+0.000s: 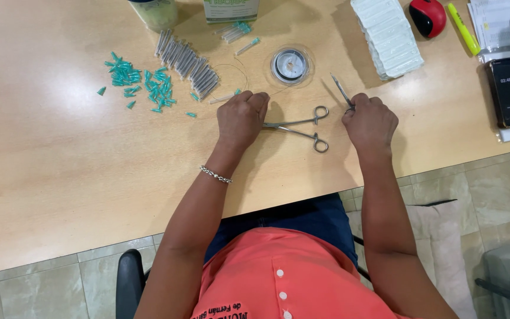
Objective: The person threads a thin wire through a small teal plastic cap and secures it using metal forceps. They repeat this process with additional caps, handling the wire and caps by hand while using the forceps to tighten the connection.
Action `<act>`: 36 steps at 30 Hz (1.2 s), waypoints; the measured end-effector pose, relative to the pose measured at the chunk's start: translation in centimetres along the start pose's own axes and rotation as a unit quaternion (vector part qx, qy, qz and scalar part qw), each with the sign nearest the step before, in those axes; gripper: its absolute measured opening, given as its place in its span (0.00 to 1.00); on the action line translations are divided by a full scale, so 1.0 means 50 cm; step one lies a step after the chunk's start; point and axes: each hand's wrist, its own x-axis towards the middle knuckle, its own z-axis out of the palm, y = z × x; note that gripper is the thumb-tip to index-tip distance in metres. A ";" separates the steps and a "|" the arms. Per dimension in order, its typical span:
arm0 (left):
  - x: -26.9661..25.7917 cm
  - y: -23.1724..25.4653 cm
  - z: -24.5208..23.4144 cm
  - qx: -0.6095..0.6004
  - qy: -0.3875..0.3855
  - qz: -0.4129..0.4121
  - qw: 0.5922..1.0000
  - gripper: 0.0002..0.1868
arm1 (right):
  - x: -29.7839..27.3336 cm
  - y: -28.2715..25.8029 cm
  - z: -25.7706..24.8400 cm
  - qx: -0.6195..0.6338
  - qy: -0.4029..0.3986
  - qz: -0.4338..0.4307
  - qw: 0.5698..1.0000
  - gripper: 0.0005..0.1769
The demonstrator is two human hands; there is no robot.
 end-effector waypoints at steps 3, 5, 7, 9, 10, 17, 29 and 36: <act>0.004 0.002 -0.005 -0.002 0.000 -0.001 1.000 0.10 | -0.009 -0.006 -0.010 0.050 0.008 0.010 0.999 0.14; 0.002 0.001 -0.002 0.001 0.000 -0.005 1.000 0.09 | -0.030 -0.028 -0.038 0.186 0.000 0.019 0.982 0.14; 0.002 0.001 -0.002 0.005 -0.002 -0.009 1.000 0.08 | -0.050 -0.060 -0.057 0.320 -0.010 0.029 0.947 0.15; 0.005 0.001 -0.003 -0.010 0.007 -0.010 1.000 0.09 | -0.067 -0.099 -0.065 0.655 -0.209 0.051 0.724 0.09; 0.006 0.002 -0.006 -0.010 0.006 -0.010 1.000 0.09 | -0.068 -0.113 -0.057 0.655 -0.210 0.052 0.724 0.09; 0.014 0.010 -0.018 -0.003 0.019 -0.008 1.000 0.08 | -0.020 -0.197 -0.051 0.676 -0.298 0.030 0.674 0.23; 0.051 -0.008 -0.075 -0.364 0.066 -0.230 0.900 0.05 | 0.001 -0.026 -0.054 0.362 -0.118 0.023 0.925 0.17; 0.064 -0.016 -0.085 -0.466 0.140 -0.250 0.837 0.05 | 0.022 0.009 -0.001 0.204 -0.048 0.064 0.976 0.12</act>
